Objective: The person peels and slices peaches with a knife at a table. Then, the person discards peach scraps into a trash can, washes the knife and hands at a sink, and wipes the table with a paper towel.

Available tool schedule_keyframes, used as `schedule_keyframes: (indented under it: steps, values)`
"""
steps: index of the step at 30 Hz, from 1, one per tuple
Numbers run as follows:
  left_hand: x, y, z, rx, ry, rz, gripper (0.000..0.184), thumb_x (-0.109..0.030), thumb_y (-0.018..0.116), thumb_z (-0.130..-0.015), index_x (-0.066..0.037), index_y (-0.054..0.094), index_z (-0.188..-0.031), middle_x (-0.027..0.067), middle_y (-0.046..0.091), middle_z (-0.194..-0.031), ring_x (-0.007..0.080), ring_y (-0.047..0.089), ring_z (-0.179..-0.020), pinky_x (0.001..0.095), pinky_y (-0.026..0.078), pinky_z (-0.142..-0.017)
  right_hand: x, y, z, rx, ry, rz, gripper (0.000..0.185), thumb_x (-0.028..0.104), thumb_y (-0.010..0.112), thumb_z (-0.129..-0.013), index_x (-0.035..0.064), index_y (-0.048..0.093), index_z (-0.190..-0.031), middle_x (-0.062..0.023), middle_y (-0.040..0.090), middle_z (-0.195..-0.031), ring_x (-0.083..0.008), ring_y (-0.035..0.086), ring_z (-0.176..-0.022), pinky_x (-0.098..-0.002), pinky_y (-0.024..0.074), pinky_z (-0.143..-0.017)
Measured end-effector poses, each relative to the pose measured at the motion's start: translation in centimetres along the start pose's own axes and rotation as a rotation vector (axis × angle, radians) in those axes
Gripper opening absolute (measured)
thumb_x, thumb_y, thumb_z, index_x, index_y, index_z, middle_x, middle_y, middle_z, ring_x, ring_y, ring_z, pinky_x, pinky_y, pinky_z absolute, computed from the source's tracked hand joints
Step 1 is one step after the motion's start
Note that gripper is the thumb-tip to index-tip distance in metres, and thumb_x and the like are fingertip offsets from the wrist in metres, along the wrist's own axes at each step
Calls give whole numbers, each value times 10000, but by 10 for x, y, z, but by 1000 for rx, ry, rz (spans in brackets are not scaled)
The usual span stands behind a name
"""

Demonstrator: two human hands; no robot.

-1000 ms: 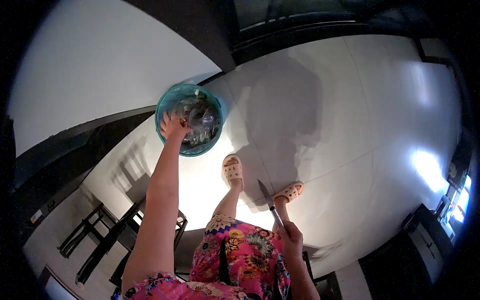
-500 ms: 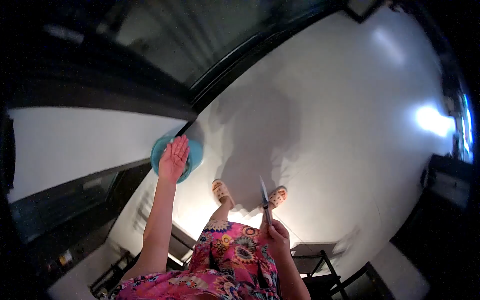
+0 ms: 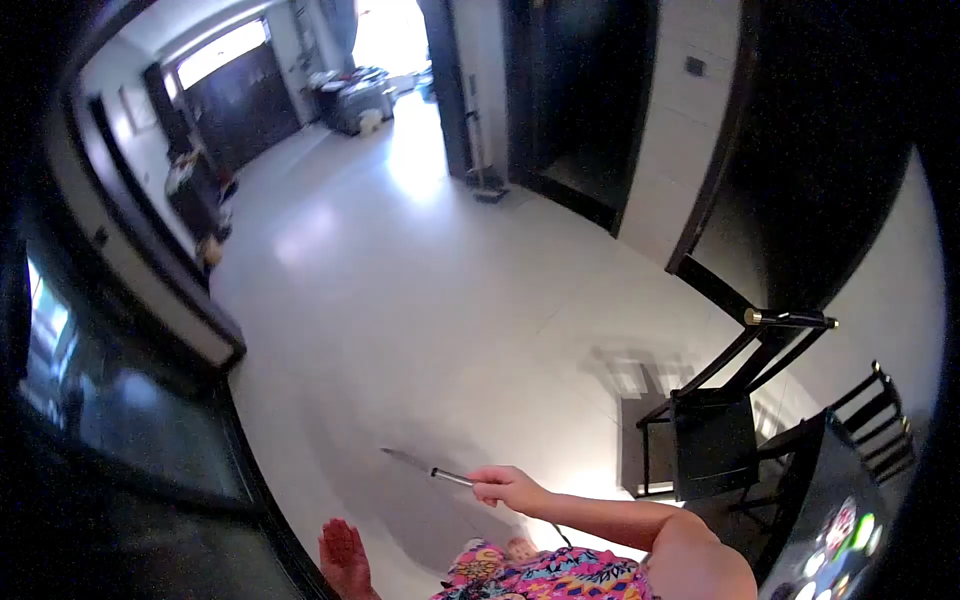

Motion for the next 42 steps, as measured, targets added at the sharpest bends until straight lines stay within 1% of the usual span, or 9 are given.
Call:
schedule_keyframes:
  steps: [6, 9, 12, 15, 22, 28, 33, 37, 42]
  values:
    - [65, 84, -135, -23, -84, -91, 229, -192, 444, -883, -15, 572, -952, 133, 611, -941, 267, 585, -885, 409, 437, -831, 61, -161, -65, -315, -97, -201, 161, 92, 516, -815, 13, 531, -954, -22, 529, -709, -91, 486, -612, -214, 399, -565]
    - [76, 147, -228, 267, -114, -264, 149, -156, 465, -864, -44, 563, -870, 81, 605, -866, 227, 558, -879, 360, 424, -841, 100, -188, -111, -350, -211, -282, 184, 121, 528, -811, 20, 532, -964, -2, 522, -700, -71, 457, -580, -197, 369, -541]
    - [166, 250, -311, 194, -138, -455, 78, -116, 493, -850, -44, 511, -826, 65, 566, -805, 206, 545, -810, 355, 434, -812, 158, -253, -139, -516, -258, -426, 159, 121, 529, -809, 26, 527, -935, -2, 517, -693, -69, 448, -568, -193, 358, -533]
    - [252, 345, -376, 397, -289, -477, 88, -125, 502, -849, -37, 510, -843, 92, 563, -852, 209, 544, -851, 369, 437, -826, 219, -283, -185, -520, -306, -385, 144, 120, 523, -811, 35, 513, -926, -2, 506, -694, -69, 452, -578, -194, 360, -542]
    - [526, 513, -474, 677, -693, -580, 126, -156, 483, -865, -34, 515, -851, 188, 492, -1146, 287, 490, -1046, 425, 389, -902, 337, -434, -305, -519, -413, -291, 179, 91, 504, -828, 5, 497, -986, -1, 492, -686, -73, 447, -591, -203, 372, -547]
    - [634, 633, -584, 513, -552, -615, 88, -153, 475, -872, -74, 508, -851, 86, 560, -1023, 104, 522, -699, 255, 447, -592, 436, -560, -410, -339, -251, 44, 251, 184, 500, -848, 14, 511, -1032, -12, 546, -766, -88, 483, -674, -229, 410, -626]
    - [686, 710, -711, 519, -542, -581, 103, -162, 487, -869, -65, 498, -834, 49, 561, -880, 39, 328, -521, 163, 268, -421, 511, -680, -494, -290, -162, 356, 318, 270, 489, -854, 45, 514, -1078, -73, 589, -908, -138, 552, -810, -275, 439, -743]
    - [736, 762, -823, 359, -466, -649, 131, -171, 482, -873, -54, 493, -814, 43, 549, -824, 41, 329, -491, 168, 265, -401, 548, -832, -550, -619, -226, 700, 285, 248, 515, -833, 57, 535, -1042, -88, 592, -949, -178, 577, -850, -280, 452, -749]
    - [838, 869, -958, 400, -509, -680, 150, -186, 479, -875, -56, 480, -800, 34, 521, -766, 38, 335, -482, 162, 262, -385, 588, -1014, -568, -984, -144, 483, 262, 253, 543, -812, 46, 553, -972, -113, 606, -867, -218, 593, -794, -315, 469, -702]
Point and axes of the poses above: each hand's wrist, its own z-axis away from the middle knuckle, its own y-axis out of the palm, x = y × z, the point moved 7 cm from there along -z, towards the middle knuckle
